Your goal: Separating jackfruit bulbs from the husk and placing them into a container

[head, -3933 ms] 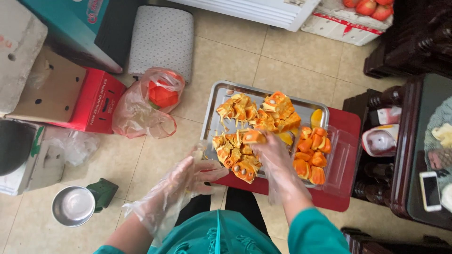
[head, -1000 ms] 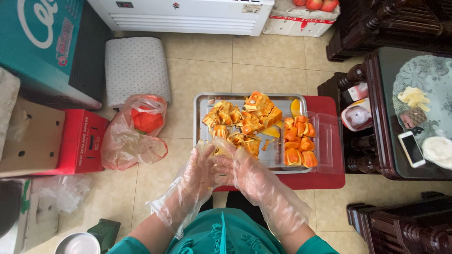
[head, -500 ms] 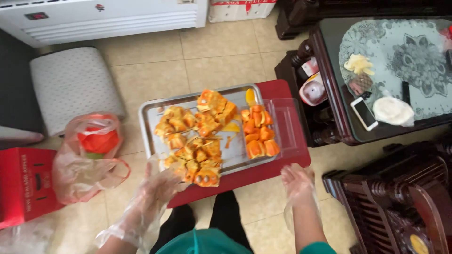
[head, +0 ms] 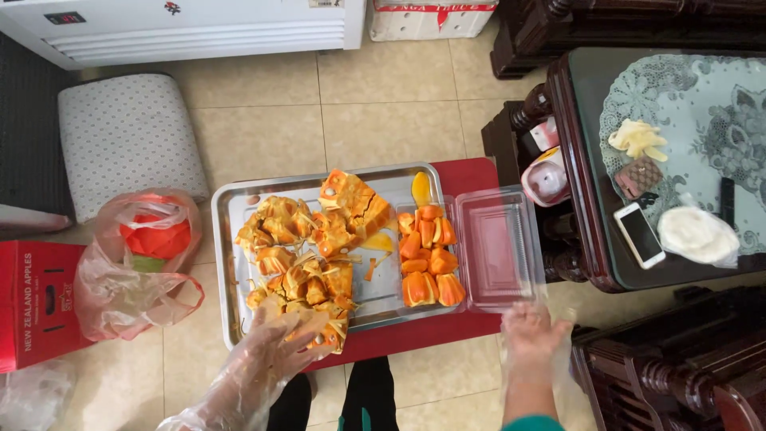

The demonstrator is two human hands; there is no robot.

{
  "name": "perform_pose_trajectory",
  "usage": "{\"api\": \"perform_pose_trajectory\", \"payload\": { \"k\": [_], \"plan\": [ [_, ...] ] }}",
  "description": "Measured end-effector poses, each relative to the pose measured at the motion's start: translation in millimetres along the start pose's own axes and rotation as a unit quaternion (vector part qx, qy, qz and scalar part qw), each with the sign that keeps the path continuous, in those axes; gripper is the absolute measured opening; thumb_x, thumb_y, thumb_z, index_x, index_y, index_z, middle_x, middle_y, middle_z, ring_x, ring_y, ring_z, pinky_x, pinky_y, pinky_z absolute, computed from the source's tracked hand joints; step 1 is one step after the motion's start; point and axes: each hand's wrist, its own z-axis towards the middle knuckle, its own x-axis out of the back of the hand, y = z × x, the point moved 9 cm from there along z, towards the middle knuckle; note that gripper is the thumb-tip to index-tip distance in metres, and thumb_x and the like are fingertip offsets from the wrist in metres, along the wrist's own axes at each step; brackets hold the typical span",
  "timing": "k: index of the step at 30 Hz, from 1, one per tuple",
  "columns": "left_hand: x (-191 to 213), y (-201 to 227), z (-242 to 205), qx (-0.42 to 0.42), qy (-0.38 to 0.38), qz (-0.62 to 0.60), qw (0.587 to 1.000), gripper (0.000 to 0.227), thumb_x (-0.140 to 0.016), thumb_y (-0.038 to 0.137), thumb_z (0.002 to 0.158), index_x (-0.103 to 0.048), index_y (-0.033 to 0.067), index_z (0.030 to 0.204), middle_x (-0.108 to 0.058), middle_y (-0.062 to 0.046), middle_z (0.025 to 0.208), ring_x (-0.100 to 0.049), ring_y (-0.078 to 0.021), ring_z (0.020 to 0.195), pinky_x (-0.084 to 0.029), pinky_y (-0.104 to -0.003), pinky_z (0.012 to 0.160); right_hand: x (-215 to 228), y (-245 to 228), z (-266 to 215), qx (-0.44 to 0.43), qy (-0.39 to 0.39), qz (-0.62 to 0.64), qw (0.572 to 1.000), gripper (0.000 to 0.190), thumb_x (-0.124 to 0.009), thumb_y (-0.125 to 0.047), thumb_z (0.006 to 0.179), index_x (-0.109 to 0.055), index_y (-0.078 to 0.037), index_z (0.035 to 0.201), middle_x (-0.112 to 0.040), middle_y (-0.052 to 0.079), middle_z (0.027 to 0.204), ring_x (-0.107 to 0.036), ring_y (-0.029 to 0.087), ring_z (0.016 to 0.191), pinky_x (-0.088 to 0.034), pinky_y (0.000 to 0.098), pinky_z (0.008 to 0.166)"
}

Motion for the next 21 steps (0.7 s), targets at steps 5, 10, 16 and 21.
{"api": "perform_pose_trajectory", "payload": {
  "k": [5,10,16,21],
  "plan": [
    [-27.8,5.3,-25.1,0.016,-0.03,0.049,0.998,0.107,-0.059,0.007,0.079,-0.003,0.0341,0.167,-0.044,-0.031,0.162,-0.057,-0.049,0.14,-0.051,-0.07,0.107,-89.5,18.0,-102.9,0.045,-0.331,-0.357,0.872,0.058,-0.072,-0.04,0.088,-0.065,-0.013,0.138,-0.064,0.006,0.146,-0.055,0.004,0.051,-0.051,0.0197,0.039],
    [2.1,-14.5,27.5,0.029,-0.03,-0.021,0.999,0.086,-0.047,0.006,0.089,-0.022,0.0429,0.163,-0.051,-0.023,0.144,-0.06,-0.0471,0.121,-0.05,-0.07,0.101,-127.4,45.8,-204.6,0.059,-0.072,-0.789,0.607,0.053,-0.06,-0.064,0.092,-0.074,-0.029,0.129,-0.064,0.007,0.097,-0.06,0.019,0.087,-0.046,0.0321,0.084],
    [8.1,-15.3,23.2,0.035,-0.079,0.007,0.996,0.104,-0.054,0.008,0.083,0.0,0.0403,0.165,-0.044,-0.031,0.161,-0.062,-0.0483,0.129,-0.053,-0.068,0.1,-129.7,105.2,-167.5,0.176,-0.138,-0.854,0.47,0.059,-0.043,-0.066,0.099,-0.079,-0.02,0.087,-0.076,0.004,0.078,-0.07,0.021,0.067,-0.049,0.0383,0.056],
    [34.3,-20.1,33.8,0.055,-0.059,-0.06,0.995,0.093,-0.046,0.002,0.087,-0.014,0.0411,0.166,-0.039,-0.031,0.162,-0.057,-0.0529,0.135,-0.045,-0.073,0.105,-104.2,116.1,-125.2,0.177,-0.149,-0.769,0.595,0.055,-0.059,-0.06,0.099,-0.077,-0.016,0.071,-0.067,-0.001,0.061,-0.059,0.013,0.058,-0.037,0.0343,0.055]
  ]
}}
